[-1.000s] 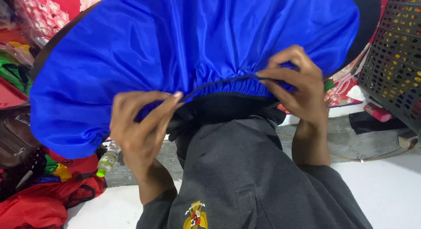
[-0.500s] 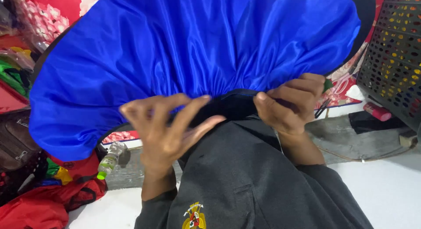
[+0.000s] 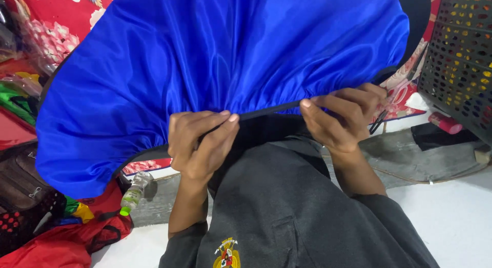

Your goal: Assembling a blue fabric cover by manually fitting a black elastic band around its edge and singeing the ends with a lighter.

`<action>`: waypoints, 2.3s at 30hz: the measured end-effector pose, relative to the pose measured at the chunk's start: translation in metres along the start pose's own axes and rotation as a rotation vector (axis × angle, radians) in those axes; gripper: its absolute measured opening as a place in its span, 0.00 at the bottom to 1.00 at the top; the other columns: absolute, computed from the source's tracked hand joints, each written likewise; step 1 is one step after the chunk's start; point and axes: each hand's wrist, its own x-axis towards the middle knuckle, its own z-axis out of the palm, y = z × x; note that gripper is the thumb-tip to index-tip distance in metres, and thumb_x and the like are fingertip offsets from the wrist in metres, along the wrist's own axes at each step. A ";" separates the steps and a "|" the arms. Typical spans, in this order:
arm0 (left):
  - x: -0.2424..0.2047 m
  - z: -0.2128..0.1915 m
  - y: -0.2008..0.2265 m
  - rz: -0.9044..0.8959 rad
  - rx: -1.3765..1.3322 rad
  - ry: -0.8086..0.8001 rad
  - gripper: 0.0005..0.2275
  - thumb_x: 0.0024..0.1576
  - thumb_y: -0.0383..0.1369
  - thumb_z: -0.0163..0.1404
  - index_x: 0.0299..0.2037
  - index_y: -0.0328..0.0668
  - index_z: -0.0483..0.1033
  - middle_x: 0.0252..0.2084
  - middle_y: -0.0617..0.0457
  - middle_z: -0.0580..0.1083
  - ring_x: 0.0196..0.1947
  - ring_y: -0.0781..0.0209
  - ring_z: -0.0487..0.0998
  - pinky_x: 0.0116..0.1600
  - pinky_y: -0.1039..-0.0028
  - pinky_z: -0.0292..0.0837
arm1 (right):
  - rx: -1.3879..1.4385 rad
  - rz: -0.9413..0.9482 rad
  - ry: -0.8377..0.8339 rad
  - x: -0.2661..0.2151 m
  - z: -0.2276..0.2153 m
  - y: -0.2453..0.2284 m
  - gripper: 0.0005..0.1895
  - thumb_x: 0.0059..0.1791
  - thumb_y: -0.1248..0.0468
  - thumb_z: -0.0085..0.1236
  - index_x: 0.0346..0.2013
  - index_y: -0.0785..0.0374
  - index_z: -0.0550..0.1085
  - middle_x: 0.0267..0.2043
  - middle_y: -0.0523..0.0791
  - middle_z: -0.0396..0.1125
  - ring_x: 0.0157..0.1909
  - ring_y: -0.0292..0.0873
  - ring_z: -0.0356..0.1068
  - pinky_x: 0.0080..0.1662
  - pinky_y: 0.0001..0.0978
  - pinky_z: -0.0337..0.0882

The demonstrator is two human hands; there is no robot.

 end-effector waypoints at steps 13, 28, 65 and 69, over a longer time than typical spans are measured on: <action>-0.019 -0.017 -0.021 0.041 -0.014 0.025 0.07 0.54 0.20 0.67 0.24 0.33 0.84 0.25 0.48 0.75 0.21 0.53 0.78 0.28 0.68 0.75 | -0.104 -0.043 -0.010 -0.022 -0.024 0.011 0.09 0.52 0.72 0.69 0.29 0.60 0.87 0.31 0.46 0.72 0.36 0.49 0.64 0.40 0.42 0.61; 0.012 -0.029 -0.004 -0.294 -0.282 -0.439 0.08 0.56 0.19 0.61 0.43 0.39 0.86 0.34 0.45 0.79 0.33 0.45 0.81 0.40 0.59 0.79 | 0.249 0.328 -0.315 0.014 -0.016 0.002 0.07 0.55 0.65 0.65 0.33 0.62 0.84 0.36 0.45 0.77 0.40 0.52 0.75 0.53 0.44 0.65; 0.010 -0.029 -0.017 -0.515 -0.398 -0.480 0.03 0.63 0.23 0.55 0.38 0.36 0.80 0.33 0.49 0.73 0.35 0.51 0.76 0.43 0.67 0.71 | 0.979 0.832 -0.664 0.018 -0.017 0.014 0.06 0.55 0.76 0.49 0.44 0.78 0.74 0.38 0.53 0.64 0.42 0.42 0.62 0.50 0.37 0.66; 0.021 -0.039 -0.004 -0.237 -0.191 -0.436 0.02 0.60 0.25 0.62 0.40 0.41 0.84 0.34 0.53 0.74 0.35 0.54 0.75 0.44 0.68 0.71 | 0.638 0.594 -0.471 0.040 -0.016 -0.007 0.07 0.51 0.81 0.60 0.43 0.75 0.79 0.41 0.56 0.68 0.40 0.50 0.70 0.45 0.40 0.71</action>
